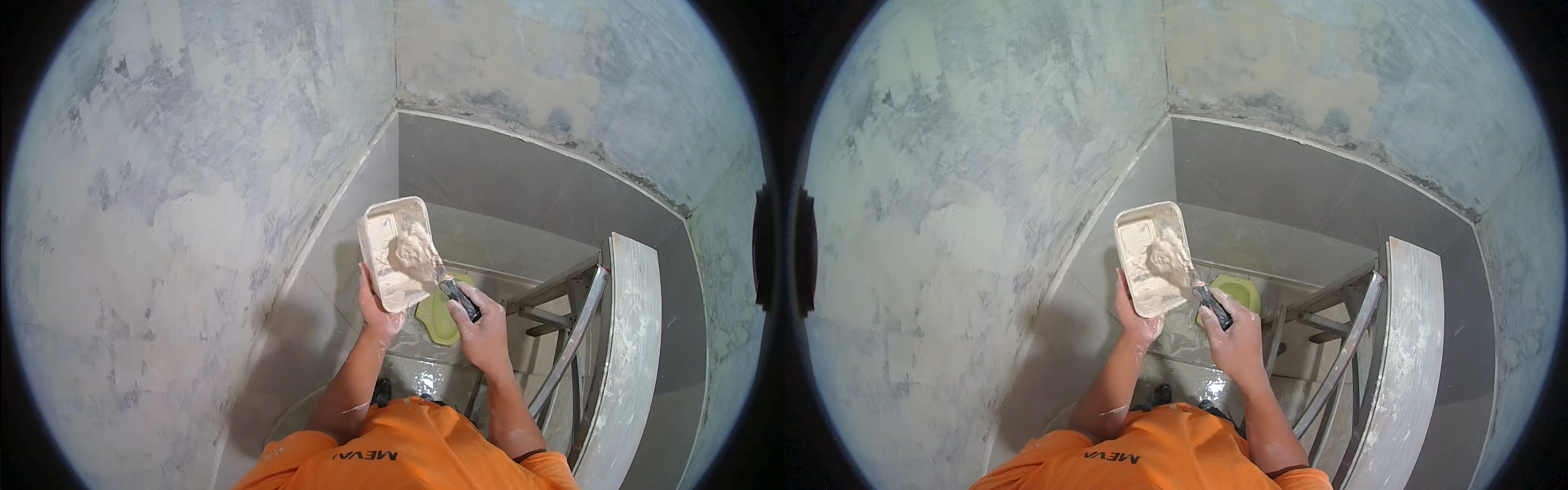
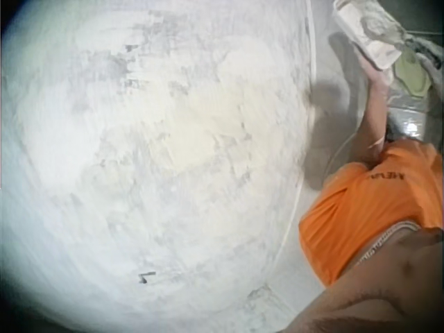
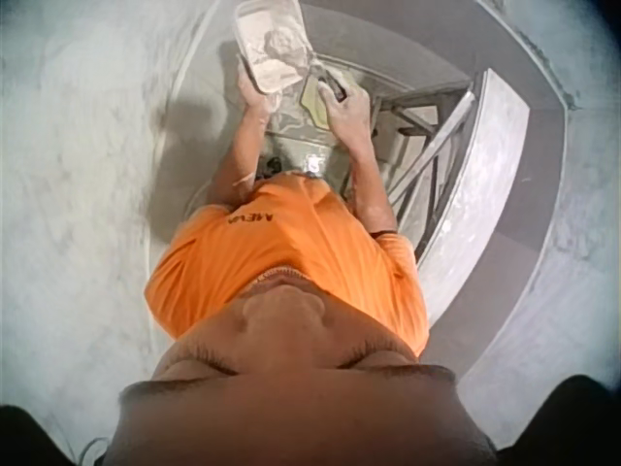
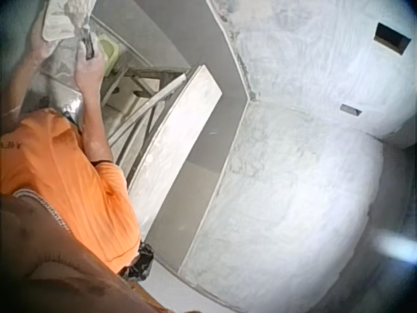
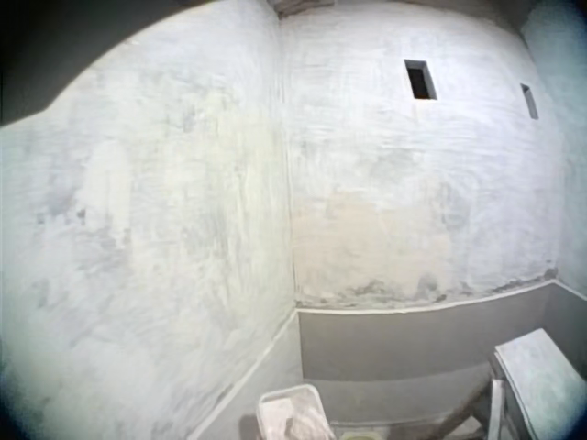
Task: The person applies plaster to a wall using a putty knife, then scoops more material from a bag into a plastic container.
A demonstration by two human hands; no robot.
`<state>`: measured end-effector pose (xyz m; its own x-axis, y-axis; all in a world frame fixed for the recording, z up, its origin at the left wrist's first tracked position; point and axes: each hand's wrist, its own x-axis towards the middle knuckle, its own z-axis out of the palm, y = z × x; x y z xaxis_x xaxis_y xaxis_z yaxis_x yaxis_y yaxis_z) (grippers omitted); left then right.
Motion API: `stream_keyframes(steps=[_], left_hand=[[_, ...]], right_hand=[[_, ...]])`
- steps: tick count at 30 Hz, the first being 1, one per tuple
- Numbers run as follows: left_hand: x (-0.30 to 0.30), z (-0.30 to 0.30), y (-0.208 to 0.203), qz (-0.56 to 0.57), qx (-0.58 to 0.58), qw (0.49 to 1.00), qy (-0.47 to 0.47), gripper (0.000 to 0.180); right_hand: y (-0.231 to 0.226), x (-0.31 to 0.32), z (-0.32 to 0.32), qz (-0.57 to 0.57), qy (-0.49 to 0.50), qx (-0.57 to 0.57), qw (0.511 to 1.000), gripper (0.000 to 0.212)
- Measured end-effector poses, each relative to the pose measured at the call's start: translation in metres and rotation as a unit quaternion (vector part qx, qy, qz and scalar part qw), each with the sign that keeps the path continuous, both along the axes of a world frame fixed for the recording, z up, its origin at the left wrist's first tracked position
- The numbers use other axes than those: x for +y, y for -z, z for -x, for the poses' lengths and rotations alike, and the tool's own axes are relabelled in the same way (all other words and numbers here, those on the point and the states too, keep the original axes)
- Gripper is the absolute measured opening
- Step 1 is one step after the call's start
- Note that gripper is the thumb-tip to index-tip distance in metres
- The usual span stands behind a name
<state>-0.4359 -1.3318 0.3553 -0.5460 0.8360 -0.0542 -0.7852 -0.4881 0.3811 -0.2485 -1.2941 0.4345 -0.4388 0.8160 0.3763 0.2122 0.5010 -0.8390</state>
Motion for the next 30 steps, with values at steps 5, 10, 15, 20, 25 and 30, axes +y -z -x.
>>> stream_keyframes(steps=[5,10,15,20,25,30], left_hand=[[-0.007,-0.034,-0.02,0.026,-0.048,0.997,-0.061,0.06],[-0.008,-0.048,0.011,0.006,-0.059,0.998,-0.026,0.06],[0.009,-0.096,0.009,0.07,-0.094,0.992,0.035,0.06],[0.032,-0.126,0.009,0.081,-0.091,0.992,0.008,0.062],[0.041,-0.128,0.007,0.003,-0.105,0.994,0.03,0.065],[0.029,-0.129,0.007,0.051,-0.13,0.99,0.02,0.062]], right_hand=[[0.021,-0.033,-0.025,-0.16,-0.046,-0.196,0.966,0.065],[0.039,-0.069,-0.056,-0.116,-0.045,-0.286,0.95,0.063],[0.04,-0.069,-0.1,-0.096,-0.032,-0.28,0.955,0.062],[0.03,-0.07,-0.129,-0.066,0.007,-0.285,0.956,0.061],[0.021,-0.071,-0.146,-0.063,-0.004,-0.311,0.948,0.063],[0.005,-0.091,-0.159,-0.059,0.014,-0.33,0.942,0.064]])
